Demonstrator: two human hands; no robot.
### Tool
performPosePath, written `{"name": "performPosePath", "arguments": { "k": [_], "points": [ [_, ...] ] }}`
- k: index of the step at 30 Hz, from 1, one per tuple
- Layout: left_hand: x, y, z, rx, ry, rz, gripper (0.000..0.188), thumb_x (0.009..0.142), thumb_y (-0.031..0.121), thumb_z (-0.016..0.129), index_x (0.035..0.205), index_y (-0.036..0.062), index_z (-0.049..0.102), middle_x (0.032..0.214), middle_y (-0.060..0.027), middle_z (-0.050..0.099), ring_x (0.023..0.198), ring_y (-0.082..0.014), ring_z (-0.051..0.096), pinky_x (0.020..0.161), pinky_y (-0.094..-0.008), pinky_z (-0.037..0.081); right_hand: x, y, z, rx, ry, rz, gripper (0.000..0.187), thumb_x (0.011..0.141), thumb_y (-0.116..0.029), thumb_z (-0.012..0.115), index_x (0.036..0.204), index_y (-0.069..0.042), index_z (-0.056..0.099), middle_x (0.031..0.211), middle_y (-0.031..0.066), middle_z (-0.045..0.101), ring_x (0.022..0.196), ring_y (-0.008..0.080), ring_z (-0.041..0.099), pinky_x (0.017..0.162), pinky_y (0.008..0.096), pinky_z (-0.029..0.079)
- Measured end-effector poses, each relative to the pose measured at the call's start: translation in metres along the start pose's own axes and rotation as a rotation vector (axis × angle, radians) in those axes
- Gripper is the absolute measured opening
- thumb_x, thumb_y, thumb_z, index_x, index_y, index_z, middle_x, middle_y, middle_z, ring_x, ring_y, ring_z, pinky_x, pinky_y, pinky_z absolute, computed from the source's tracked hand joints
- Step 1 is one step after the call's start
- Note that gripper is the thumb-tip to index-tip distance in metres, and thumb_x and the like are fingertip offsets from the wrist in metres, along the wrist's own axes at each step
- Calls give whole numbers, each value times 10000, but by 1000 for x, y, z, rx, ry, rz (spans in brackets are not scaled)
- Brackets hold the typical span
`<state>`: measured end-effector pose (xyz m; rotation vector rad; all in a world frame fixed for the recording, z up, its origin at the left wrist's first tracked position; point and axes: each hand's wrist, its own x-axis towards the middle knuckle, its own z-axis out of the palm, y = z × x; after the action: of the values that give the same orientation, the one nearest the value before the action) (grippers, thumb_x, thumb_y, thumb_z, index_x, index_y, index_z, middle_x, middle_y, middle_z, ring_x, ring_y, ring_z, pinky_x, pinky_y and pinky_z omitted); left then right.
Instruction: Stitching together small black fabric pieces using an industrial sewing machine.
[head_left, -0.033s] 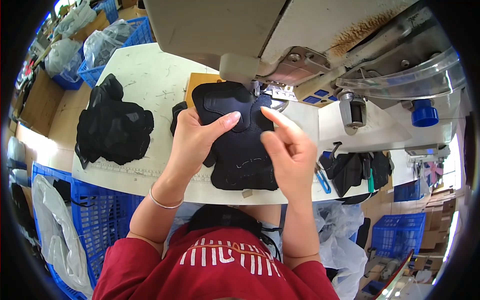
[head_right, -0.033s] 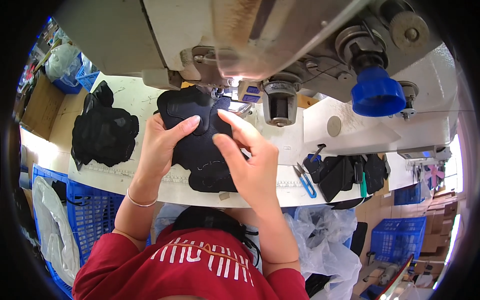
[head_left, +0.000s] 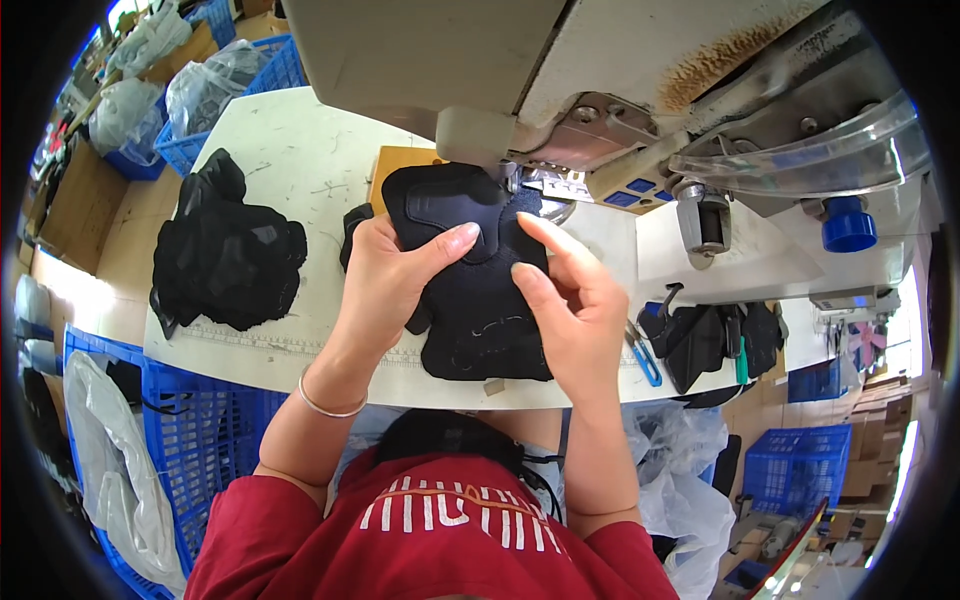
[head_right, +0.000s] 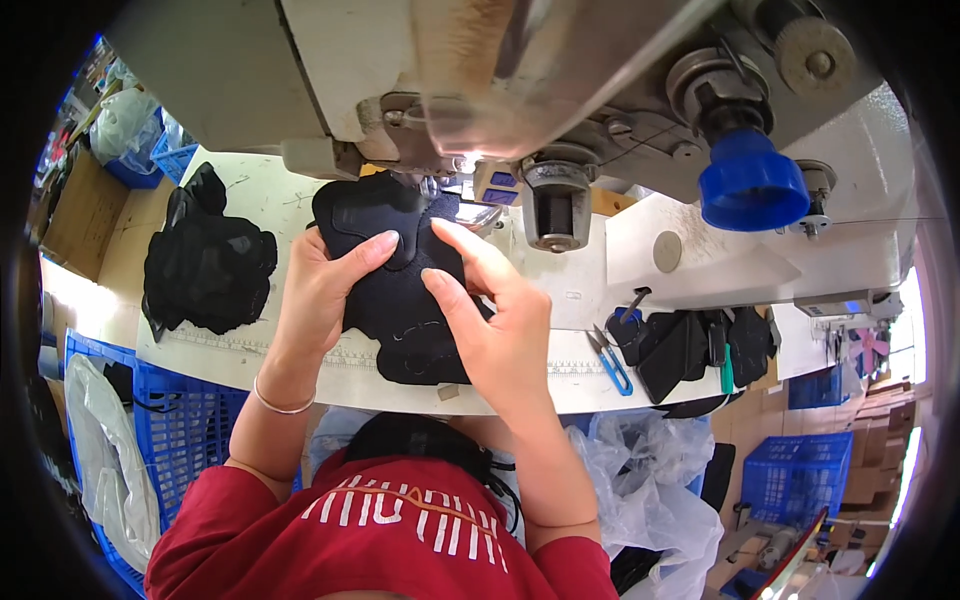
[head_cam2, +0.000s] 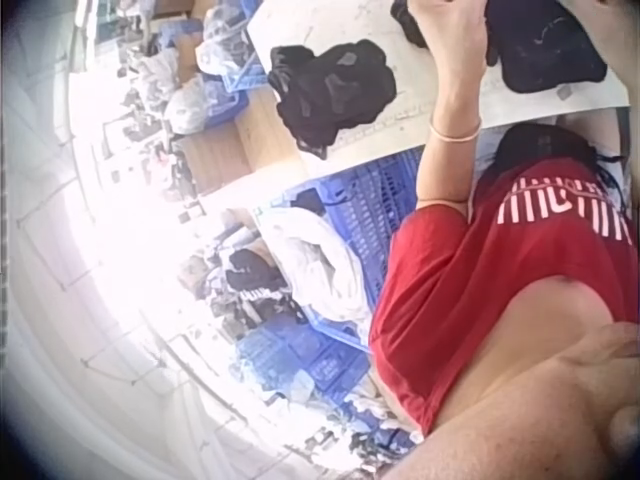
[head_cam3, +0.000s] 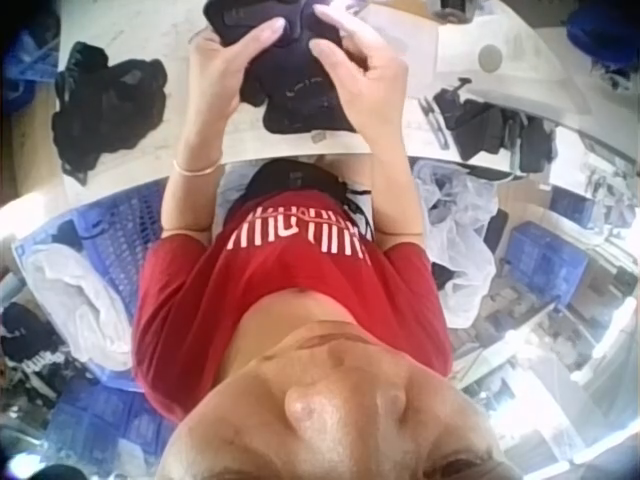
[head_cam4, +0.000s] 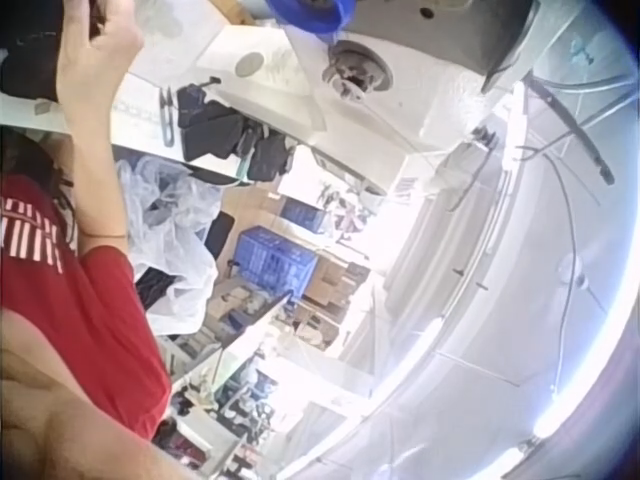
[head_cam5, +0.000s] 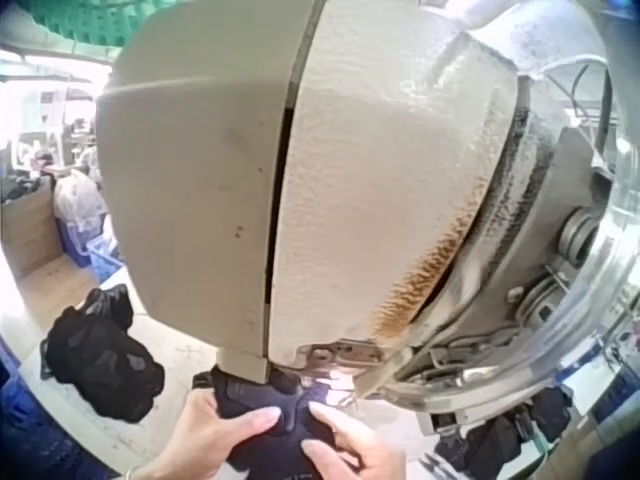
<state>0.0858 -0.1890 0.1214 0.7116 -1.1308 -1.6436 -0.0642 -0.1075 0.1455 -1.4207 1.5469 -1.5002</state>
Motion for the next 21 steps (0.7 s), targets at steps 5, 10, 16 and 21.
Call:
{"name": "performPosePath", "arguments": {
  "k": [5, 10, 16, 21],
  "points": [
    [-2, -2, 2, -58, -21, -38, 212, 828, 105, 704, 965, -51, 662, 861, -76, 690, 728, -99, 647, 632, -214, 527, 0, 2, 5, -62, 71, -14, 286, 875, -81, 605, 1151, -20, 644, 720, 65, 619, 650, 86, 533, 629, 246, 441],
    [-13, 0, 14, -51, -29, -73, 227, 826, 103, 702, 1001, -37, 660, 885, -64, 688, 734, -97, 654, 582, -211, 525, 3, 11, -4, -209, 99, -218, 271, 878, -58, 583, 1138, -43, 656, 825, 109, 663, 723, 167, 604, 696, 276, 471],
    [-20, -13, 33, -86, 55, 24, 196, 836, 80, 676, 1003, -20, 652, 877, -45, 681, 741, -85, 640, 595, -211, 529, 8, 8, -14, -283, 101, -187, 227, 861, -66, 619, 1076, -54, 691, 850, 95, 672, 736, 158, 614, 706, 253, 464],
    [-19, -23, 41, -102, 89, 116, 159, 841, 58, 663, 974, -29, 650, 875, -33, 672, 743, -70, 620, 635, -219, 515, 20, 29, -22, -243, 148, -200, 198, 864, -105, 641, 1042, -40, 695, 884, 68, 680, 793, 144, 611, 766, 254, 450]
  ]
}}
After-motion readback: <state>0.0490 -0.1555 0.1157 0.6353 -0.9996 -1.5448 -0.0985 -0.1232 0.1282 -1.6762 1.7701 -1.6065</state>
